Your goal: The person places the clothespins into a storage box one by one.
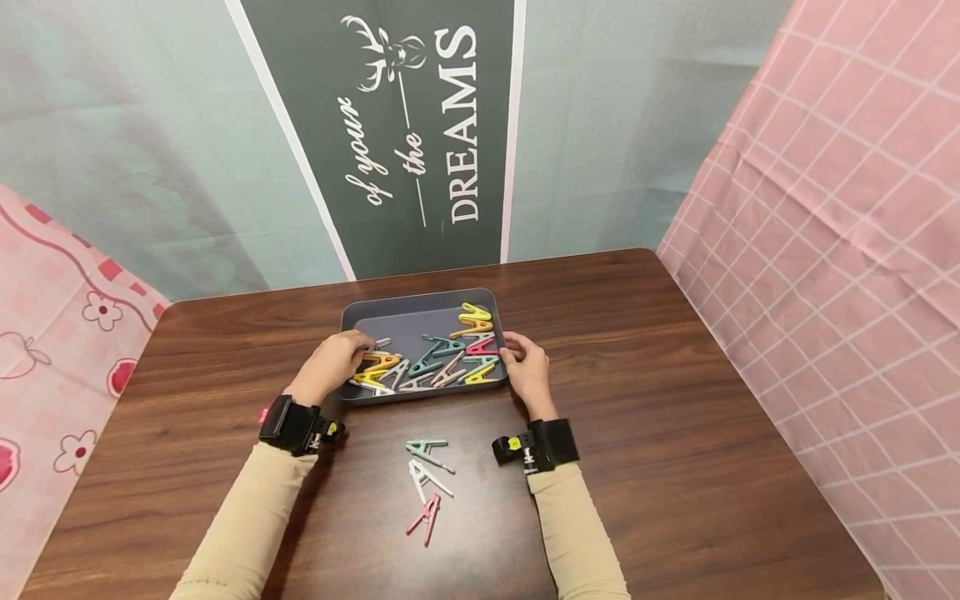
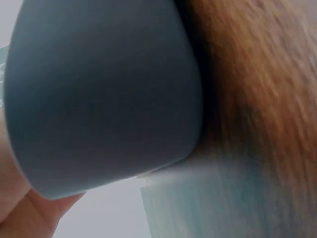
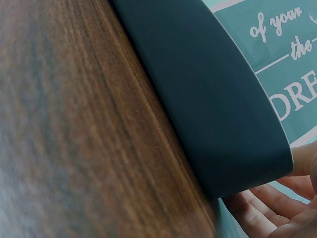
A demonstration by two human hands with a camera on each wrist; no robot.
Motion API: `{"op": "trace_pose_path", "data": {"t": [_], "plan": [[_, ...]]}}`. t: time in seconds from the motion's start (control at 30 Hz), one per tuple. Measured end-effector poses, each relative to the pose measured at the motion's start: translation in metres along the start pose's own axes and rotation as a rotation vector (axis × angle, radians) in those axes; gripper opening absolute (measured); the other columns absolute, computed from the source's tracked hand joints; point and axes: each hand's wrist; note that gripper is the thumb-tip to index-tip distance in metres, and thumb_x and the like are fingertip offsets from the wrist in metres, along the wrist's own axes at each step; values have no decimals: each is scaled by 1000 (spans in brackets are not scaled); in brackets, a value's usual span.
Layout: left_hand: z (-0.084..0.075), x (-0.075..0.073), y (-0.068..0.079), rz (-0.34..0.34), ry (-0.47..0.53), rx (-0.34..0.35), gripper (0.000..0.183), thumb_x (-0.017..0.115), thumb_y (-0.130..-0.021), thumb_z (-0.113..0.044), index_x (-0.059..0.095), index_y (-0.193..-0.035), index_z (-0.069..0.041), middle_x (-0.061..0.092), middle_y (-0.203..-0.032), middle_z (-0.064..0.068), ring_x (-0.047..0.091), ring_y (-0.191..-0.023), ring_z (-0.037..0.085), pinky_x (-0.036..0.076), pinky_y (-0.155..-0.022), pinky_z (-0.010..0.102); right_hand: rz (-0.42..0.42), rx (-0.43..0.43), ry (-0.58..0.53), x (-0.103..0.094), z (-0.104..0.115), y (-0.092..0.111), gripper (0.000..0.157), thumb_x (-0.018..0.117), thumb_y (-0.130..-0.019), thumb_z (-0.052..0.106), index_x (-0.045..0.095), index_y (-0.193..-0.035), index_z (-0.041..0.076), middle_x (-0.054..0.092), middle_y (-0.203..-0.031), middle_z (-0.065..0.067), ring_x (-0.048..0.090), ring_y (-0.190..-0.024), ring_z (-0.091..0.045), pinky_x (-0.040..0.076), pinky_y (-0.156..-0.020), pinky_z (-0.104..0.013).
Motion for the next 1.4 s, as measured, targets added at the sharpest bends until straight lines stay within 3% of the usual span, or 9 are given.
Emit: {"op": "trace_pose_path", "data": {"t": [0.17,0.33,0.67,0.9,1.1,1.4], "plan": [[-5,-2,6,-21,38,-2,24,60,-89,2,71,-110,0,71,-110,15,67,-100,27,56,-84,40,9,10,-2,0,0,0,33,58,-95,9,61,-127,8,64,-127,-20,64,-114,-32,50,-85,-29],[-13,-3,14,-86,71,24,24,64,-87,-1,70,-110,1,70,-109,16,67,-99,28,56,-80,40,4,4,-3,0,0,0,33,58,-94,8,61,-128,7,64,-126,-21,64,-114,-33,50,-85,-29],[-49,-13,33,-183,135,97,22,68,-85,-4,72,-106,-4,71,-110,13,67,-106,28,56,-86,41,3,-5,6,1,-1,1,32,58,-94,9,62,-127,7,65,-125,-20,64,-114,-33,51,-89,-36],[-70,-14,40,-155,145,119,19,67,-87,-9,73,-105,-7,73,-108,9,67,-108,26,55,-90,41,-2,-12,0,0,0,1,32,58,-94,9,62,-126,7,65,-125,-20,64,-113,-33,51,-88,-35],[-76,-8,43,-147,149,143,19,68,-87,-10,73,-104,-7,72,-111,14,65,-114,30,53,-95,43,-6,-11,4,0,1,1,33,59,-94,8,62,-126,7,65,-124,-21,65,-113,-33,51,-86,-33],[-87,-9,48,-96,181,170,18,67,-88,-13,73,-104,-8,73,-102,7,69,-100,23,55,-89,39,3,6,8,0,2,2,33,58,-94,10,62,-127,8,65,-126,-20,63,-115,-32,50,-90,-36]]}}
Point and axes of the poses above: each hand's wrist, its own y-axis away from the middle knuckle, its own x-axis out of the palm, z = x × y
